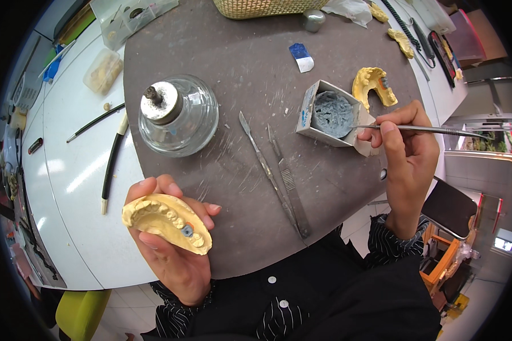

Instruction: The person holds a yellow dental cast and uses a metal dental tool to scrape and adjust a small gray component seated in the cast. The person repeatedly dips the tool into a glass jar of liquid and continues to refine the fit of the component within the cast.

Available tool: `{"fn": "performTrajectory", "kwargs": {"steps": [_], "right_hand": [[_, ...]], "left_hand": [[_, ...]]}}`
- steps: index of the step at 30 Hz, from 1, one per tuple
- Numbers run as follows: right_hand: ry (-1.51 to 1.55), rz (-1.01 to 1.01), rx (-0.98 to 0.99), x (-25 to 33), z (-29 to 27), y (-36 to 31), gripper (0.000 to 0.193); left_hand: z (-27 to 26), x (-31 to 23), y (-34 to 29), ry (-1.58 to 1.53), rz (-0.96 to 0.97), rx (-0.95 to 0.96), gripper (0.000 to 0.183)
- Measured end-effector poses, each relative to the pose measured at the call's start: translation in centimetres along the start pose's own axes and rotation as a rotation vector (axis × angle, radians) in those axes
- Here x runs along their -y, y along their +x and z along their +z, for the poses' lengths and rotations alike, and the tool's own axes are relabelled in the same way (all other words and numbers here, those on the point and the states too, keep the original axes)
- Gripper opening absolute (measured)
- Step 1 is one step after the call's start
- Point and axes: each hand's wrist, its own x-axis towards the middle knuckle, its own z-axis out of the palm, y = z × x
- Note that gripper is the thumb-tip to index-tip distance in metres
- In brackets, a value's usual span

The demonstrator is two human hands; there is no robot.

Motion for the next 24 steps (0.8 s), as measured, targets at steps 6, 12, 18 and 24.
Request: {"fn": "performTrajectory", "kwargs": {"steps": [6,12,18,24], "right_hand": [[-0.065,-0.065,0.005,-0.1,0.1,0.0,0.013],[-0.174,-0.058,0.05,0.1,-0.2,0.1,0.015],[-0.145,-0.051,0.014,-0.2,-0.1,0.1,0.014],[0.272,0.103,0.024,-0.7,-1.0,0.7,0.011]], "left_hand": [[-0.4,0.1,0.0,0.007,0.017,0.082,0.053],[-0.4,0.1,0.0,0.004,0.015,0.08,0.053],[-0.4,0.1,-0.1,0.004,0.013,0.07,0.053],[-0.1,-0.1,0.0,0.011,-0.029,0.072,0.054]]}}
